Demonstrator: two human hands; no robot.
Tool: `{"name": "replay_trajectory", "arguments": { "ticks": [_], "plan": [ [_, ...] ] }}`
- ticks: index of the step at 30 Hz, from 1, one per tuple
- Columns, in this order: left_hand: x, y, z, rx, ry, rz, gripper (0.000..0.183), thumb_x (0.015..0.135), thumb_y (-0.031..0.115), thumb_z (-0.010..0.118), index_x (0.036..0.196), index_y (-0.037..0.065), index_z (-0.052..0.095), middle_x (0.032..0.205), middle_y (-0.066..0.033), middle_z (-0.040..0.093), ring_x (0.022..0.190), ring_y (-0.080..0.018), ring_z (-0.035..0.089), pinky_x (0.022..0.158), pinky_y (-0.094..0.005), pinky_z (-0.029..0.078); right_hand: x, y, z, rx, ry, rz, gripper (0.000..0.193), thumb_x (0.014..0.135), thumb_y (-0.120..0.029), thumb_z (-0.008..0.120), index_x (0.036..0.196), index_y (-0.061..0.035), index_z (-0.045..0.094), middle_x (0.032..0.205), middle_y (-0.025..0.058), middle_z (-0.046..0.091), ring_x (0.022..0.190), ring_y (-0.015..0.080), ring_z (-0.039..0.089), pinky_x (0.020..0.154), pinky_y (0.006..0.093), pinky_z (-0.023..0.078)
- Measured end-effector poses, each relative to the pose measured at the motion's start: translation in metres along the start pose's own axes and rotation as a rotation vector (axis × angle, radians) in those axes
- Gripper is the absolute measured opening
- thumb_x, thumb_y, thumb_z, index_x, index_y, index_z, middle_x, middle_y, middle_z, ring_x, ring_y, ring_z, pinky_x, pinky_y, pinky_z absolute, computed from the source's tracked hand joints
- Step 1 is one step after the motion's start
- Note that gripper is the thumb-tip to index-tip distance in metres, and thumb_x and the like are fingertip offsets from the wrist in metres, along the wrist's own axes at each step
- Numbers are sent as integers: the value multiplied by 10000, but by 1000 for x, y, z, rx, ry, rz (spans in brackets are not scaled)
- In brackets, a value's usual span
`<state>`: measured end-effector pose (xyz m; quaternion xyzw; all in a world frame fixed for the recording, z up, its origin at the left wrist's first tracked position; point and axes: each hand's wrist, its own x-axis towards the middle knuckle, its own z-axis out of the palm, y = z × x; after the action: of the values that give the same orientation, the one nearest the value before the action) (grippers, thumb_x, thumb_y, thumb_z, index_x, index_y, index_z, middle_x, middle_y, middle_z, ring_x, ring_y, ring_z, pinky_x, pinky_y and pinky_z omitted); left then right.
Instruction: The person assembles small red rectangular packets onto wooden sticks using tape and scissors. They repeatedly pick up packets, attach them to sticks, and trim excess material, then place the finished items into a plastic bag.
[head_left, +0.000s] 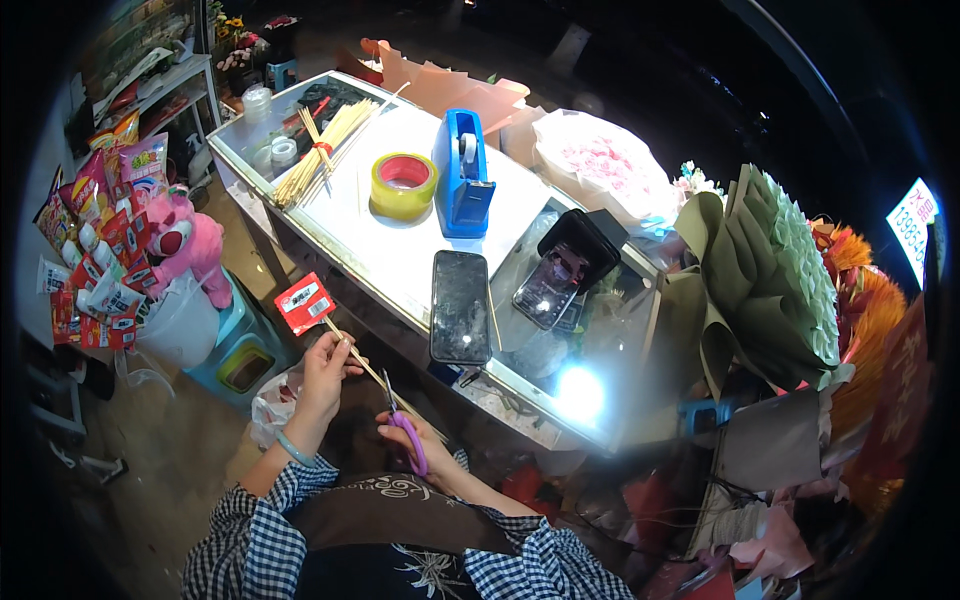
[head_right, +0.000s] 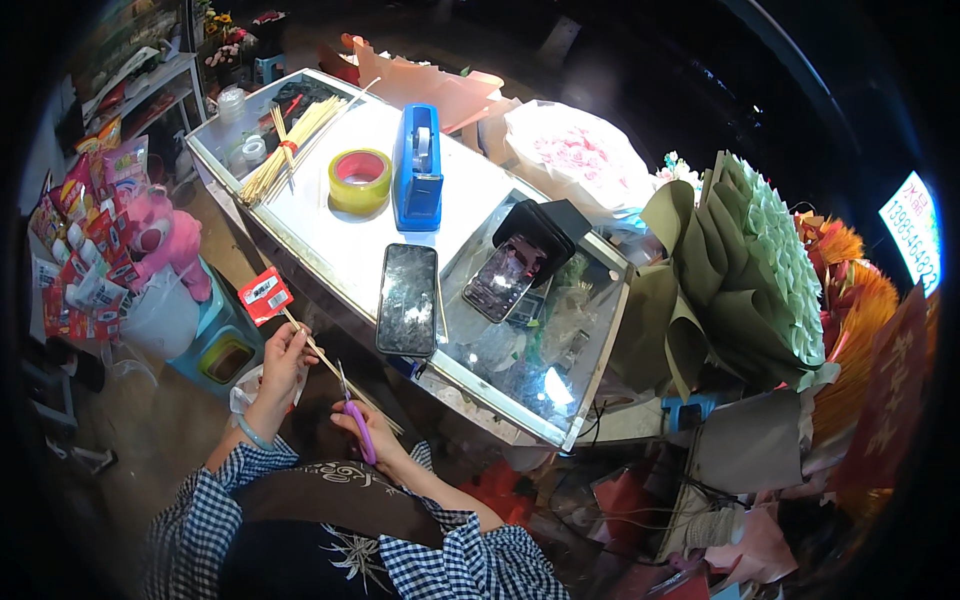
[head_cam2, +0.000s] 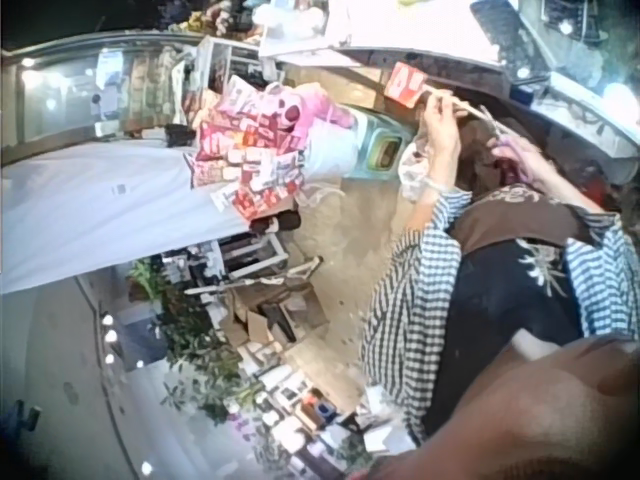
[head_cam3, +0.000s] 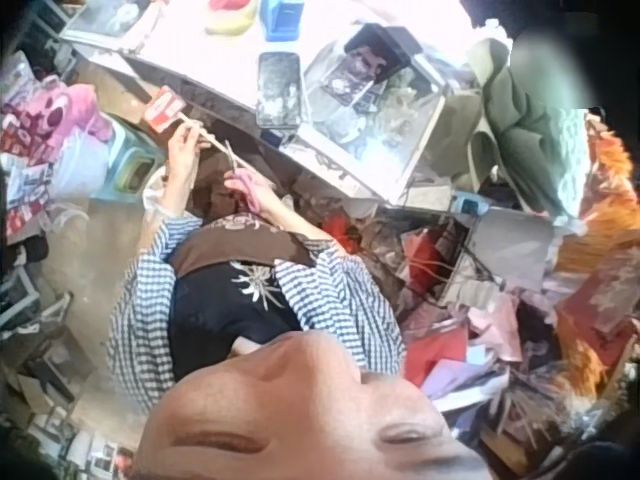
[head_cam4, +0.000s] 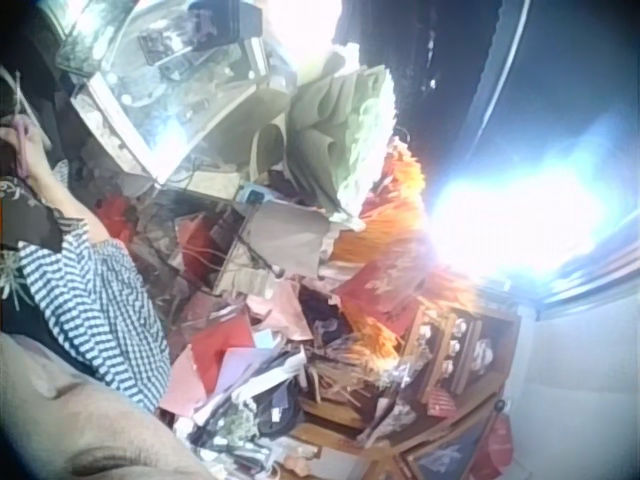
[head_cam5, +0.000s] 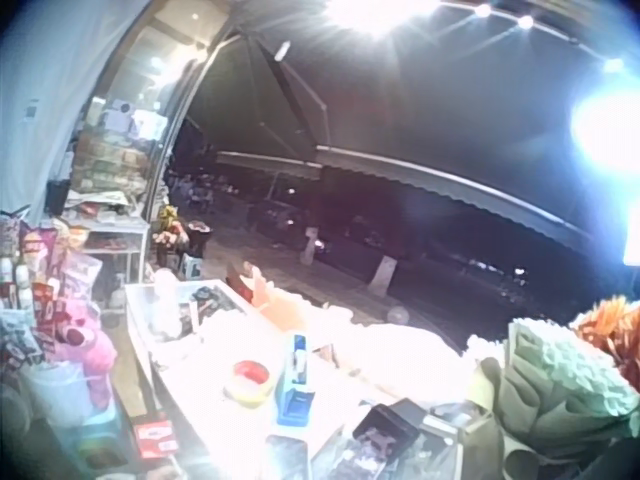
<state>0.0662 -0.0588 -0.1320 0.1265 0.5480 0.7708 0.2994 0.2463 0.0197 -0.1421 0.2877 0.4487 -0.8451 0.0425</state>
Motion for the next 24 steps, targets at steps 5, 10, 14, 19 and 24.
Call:
{"name": "replay_trajectory", "arguments": {
  "ticks": [5, 10, 14, 19, 24],
  "plan": [
    [1, -20, -7, -93, 42, -46, 128, 957, 174, 507, 976, 52, 540, 809, -4, 557, 691, -99, 616, 591, -201, 503, -4, -2, 0, 25, 15, 18, 269, 827, -191, 692, 1048, -77, 589, 685, -67, 509, 521, 16, 438, 420, 191, 317],
    [-1, -19, -9, -55, 38, -40, 126, 958, 171, 504, 975, 52, 538, 785, -12, 566, 673, -102, 619, 588, -201, 509, -2, 1, -8, -120, -2, -15, 242, 809, -165, 713, 996, -42, 621, 710, -60, 549, 525, 9, 444, 434, 183, 320],
    [2, -11, -22, -44, 38, -57, 133, 956, 179, 506, 968, 50, 531, 757, -18, 568, 672, -102, 623, 581, -197, 511, -4, 18, -9, -169, -69, -115, 201, 807, -138, 714, 940, -4, 644, 753, -46, 577, 596, 6, 470, 517, 163, 354],
    [-1, -7, -33, -63, 49, -16, 135, 961, 149, 493, 981, 23, 539, 756, -40, 586, 669, -126, 637, 581, -205, 520, -8, 16, -18, -322, -52, -193, 369, 831, -50, 658, 1167, 12, 517, 931, 36, 632, 836, 70, 595, 775, 189, 461],
    [-27, -13, -15, -49, -35, -194, 154, 956, 166, 506, 1004, 24, 539, 807, -39, 590, 713, -140, 644, 630, -227, 527, 0, 3, 4, -386, 160, -623, 429, 794, -47, 661, 1185, -33, 486, 828, 50, 606, 690, 95, 567, 655, 254, 474]
  ]
}}
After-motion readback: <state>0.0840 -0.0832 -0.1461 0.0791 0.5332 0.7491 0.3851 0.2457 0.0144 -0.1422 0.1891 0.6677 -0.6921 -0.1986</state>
